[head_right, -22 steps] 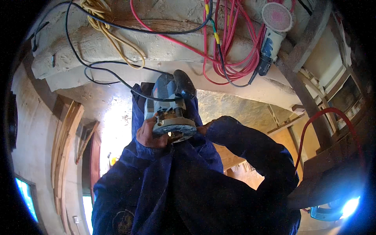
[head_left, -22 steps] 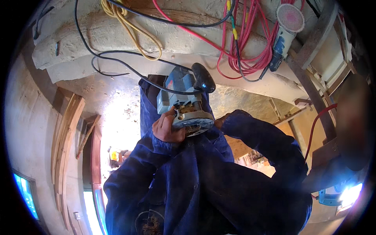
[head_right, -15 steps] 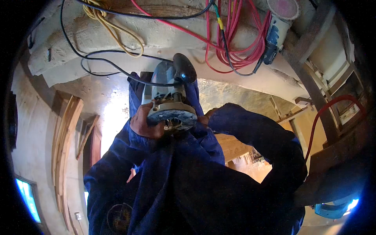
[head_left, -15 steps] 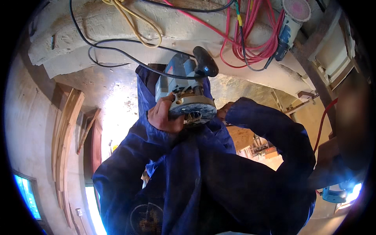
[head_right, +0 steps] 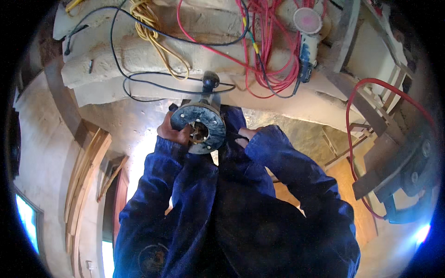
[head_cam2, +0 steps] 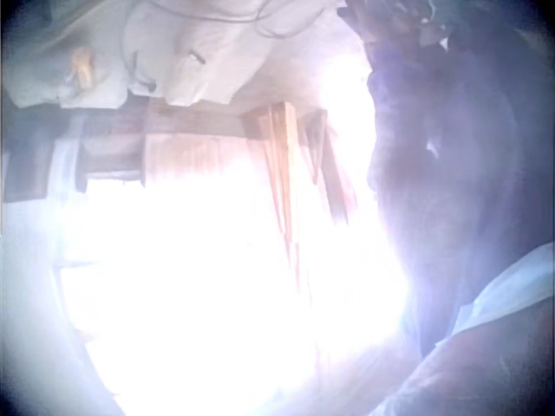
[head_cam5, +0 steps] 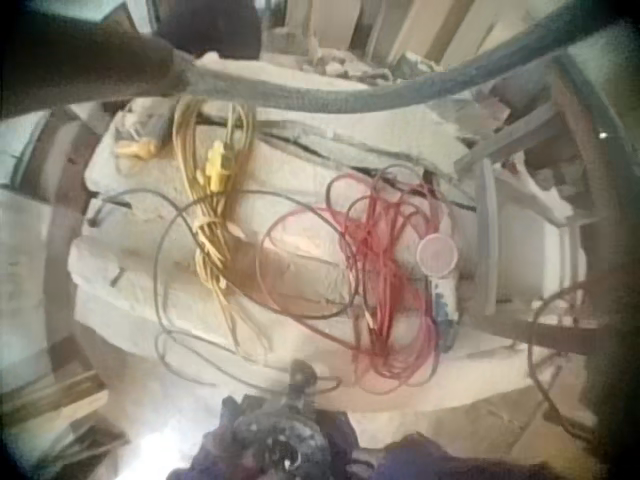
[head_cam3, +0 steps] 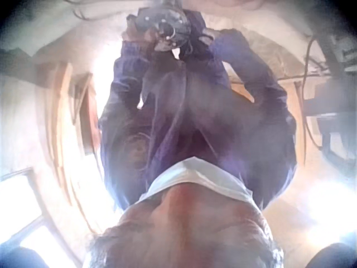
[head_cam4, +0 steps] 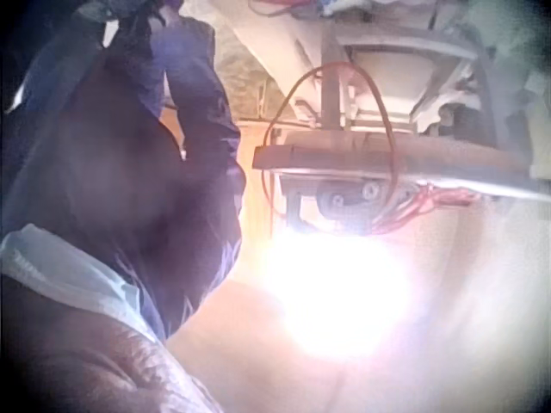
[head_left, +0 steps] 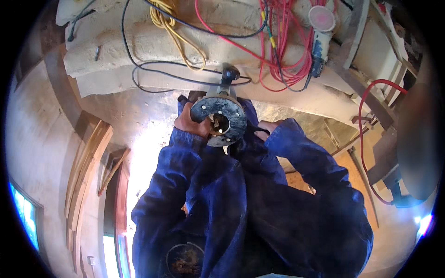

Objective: The person uses a wrench to tighten or loosen a component on the base of a handheld woodworking router while it rests on a wooden surface.

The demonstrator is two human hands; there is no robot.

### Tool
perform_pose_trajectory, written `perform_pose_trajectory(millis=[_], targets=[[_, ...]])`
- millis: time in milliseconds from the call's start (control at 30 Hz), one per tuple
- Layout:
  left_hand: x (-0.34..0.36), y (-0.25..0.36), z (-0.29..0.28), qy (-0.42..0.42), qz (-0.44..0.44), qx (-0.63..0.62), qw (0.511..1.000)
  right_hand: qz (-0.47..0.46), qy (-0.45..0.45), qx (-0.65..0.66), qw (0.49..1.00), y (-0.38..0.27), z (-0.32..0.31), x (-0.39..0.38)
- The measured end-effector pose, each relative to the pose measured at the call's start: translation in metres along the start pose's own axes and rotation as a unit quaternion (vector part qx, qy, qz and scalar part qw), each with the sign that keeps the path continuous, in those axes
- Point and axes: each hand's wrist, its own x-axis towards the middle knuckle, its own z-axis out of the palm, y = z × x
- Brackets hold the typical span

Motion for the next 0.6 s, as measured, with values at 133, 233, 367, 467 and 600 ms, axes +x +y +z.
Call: perform_pose_trajectory(millis=[133, 233, 367, 467, 600], targets=[[0.002, -0.011, 0.016, -0.055, -0.002, 0.065, 0.996, 0.041, 0.011, -0.014, 0.999, -0.01, -0.002, -0.022], [0.01, -0.025, 0.033, -0.116, -0.026, 0.073, 0.99, 0.065, 0.03, -0.016, 0.997, -0.005, 0.012, -0.027], [0.037, 0.004, 0.049, -0.109, -0.021, 0.192, 0.975, 0.07, 0.099, -0.005, 0.993, 0.015, 0.027, -0.024], [0.069, 0.017, 0.063, -0.185, -0.042, 0.155, 0.97, 0.1, 0.117, 0.034, 0.987, 0.022, 0.018, -0.015], [0.109, -0.011, 0.077, -0.212, -0.096, 0.209, 0.95, 0.047, 0.204, 0.019, 0.978, 0.031, 0.023, 0.013]])
